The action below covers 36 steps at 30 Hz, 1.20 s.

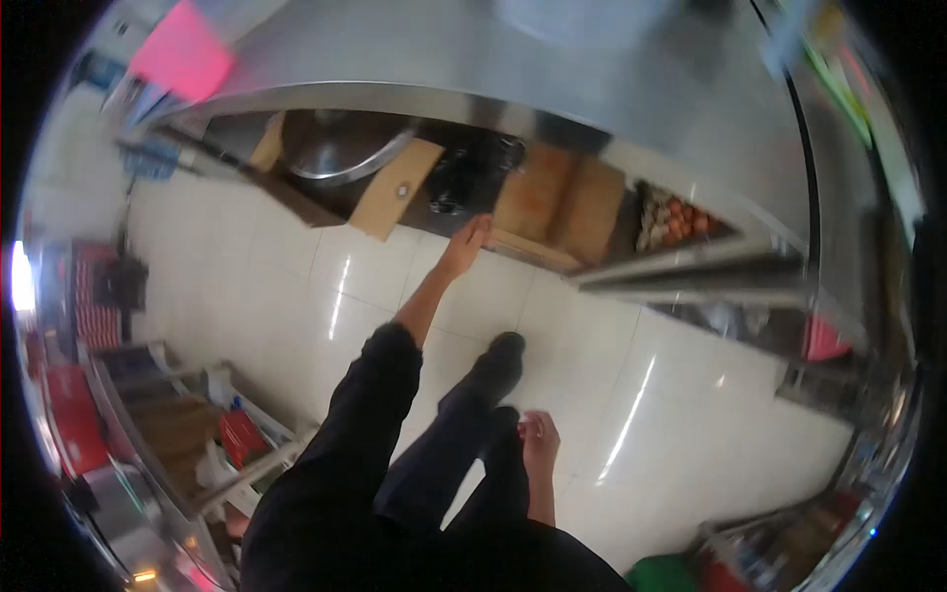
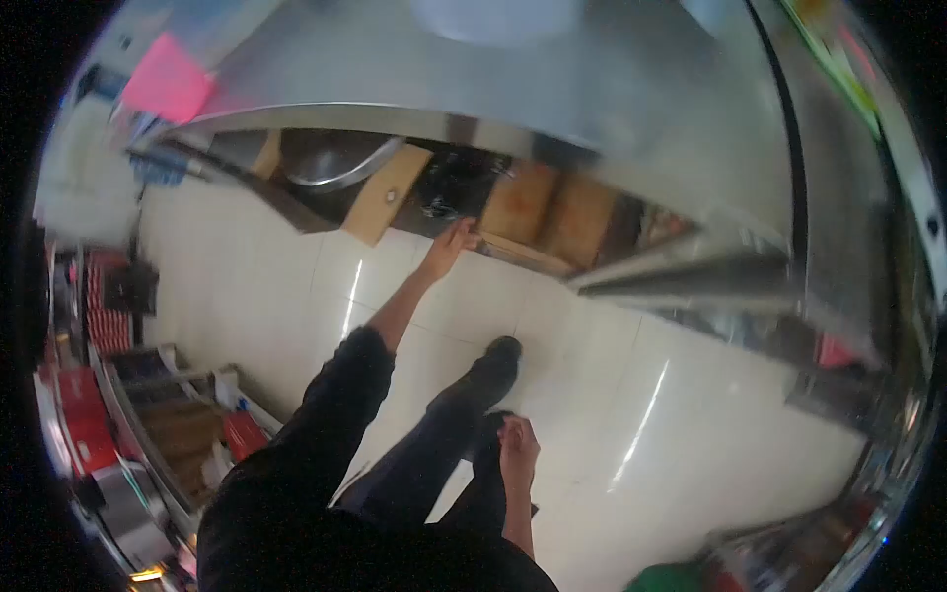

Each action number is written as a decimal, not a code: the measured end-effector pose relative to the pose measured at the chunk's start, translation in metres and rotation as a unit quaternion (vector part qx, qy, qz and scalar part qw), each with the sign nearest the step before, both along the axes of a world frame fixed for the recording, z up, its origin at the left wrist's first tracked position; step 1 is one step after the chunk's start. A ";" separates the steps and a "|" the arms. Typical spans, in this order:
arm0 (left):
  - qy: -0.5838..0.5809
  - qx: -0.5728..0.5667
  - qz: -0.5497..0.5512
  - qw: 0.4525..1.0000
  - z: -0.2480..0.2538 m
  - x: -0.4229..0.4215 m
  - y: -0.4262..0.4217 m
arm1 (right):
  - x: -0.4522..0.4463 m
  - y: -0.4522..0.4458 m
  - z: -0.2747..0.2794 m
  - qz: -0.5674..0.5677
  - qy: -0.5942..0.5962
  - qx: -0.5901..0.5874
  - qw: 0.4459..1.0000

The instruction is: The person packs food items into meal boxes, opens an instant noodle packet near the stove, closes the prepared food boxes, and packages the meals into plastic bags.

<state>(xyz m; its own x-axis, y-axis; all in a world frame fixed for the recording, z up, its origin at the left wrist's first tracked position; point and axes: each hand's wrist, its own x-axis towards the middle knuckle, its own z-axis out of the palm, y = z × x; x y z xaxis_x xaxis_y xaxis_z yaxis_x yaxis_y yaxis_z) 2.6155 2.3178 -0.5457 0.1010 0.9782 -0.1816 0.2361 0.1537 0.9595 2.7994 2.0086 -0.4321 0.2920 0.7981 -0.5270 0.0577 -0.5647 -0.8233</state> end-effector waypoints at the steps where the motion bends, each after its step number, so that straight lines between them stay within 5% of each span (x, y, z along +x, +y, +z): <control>1: -0.121 -0.036 0.053 0.991 -0.006 -0.022 -0.018 | -0.007 0.029 0.005 0.055 -0.007 0.022 0.998; 3: -0.100 0.008 0.110 0.989 -0.019 -0.079 -0.052 | -0.026 0.093 0.019 0.179 -0.087 0.068 0.978; 5: 0.004 -0.098 0.237 0.967 0.015 -0.124 -0.074 | -0.054 0.158 0.022 0.265 -0.083 0.082 0.957; 8: 0.052 -0.083 0.500 0.860 0.060 -0.175 -0.067 | -0.123 0.258 0.023 0.395 -0.178 0.160 0.887; 11: 0.083 -0.020 0.577 0.812 0.069 -0.231 -0.033 | -0.214 0.367 -0.040 0.434 -0.209 0.271 0.833; 13: 0.157 0.016 0.560 0.813 0.063 -0.251 -0.012 | -0.294 0.439 -0.030 0.481 -0.322 0.152 0.801; 14: 0.193 0.043 0.544 0.815 0.066 -0.263 -0.001 | -0.314 0.482 -0.080 0.440 -0.319 0.403 0.736; 17: 0.066 -0.042 0.409 0.909 0.078 -0.292 0.002 | -0.413 0.570 -0.086 0.396 -0.252 0.276 0.839; 19: 0.034 -0.094 0.378 0.921 0.084 -0.301 -0.001 | -0.453 0.603 -0.109 0.283 -0.329 0.340 0.834; 22: 0.023 -0.115 0.376 0.919 0.077 -0.296 -0.004 | -0.456 0.637 -0.103 0.340 -0.367 0.218 0.838; 25: 0.056 -0.104 0.400 0.909 0.071 -0.294 0.001 | -0.436 0.635 -0.115 0.223 -0.338 0.290 0.867; 31: 0.117 -0.162 0.447 0.872 0.067 -0.285 -0.006 | -0.271 0.560 -0.020 0.225 -0.285 0.306 0.880; 36: 0.164 -0.182 0.438 0.865 0.068 -0.281 -0.020 | -0.160 0.537 -0.007 0.112 -0.409 0.207 0.881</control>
<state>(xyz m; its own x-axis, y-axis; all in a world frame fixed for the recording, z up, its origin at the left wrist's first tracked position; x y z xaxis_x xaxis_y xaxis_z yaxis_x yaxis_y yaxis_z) 2.3345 2.2974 -0.4774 -0.7653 0.5256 -0.3716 0.1262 0.6886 0.7140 2.6394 2.5455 -0.4395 0.2492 0.9586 0.1375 0.8003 -0.1239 -0.5867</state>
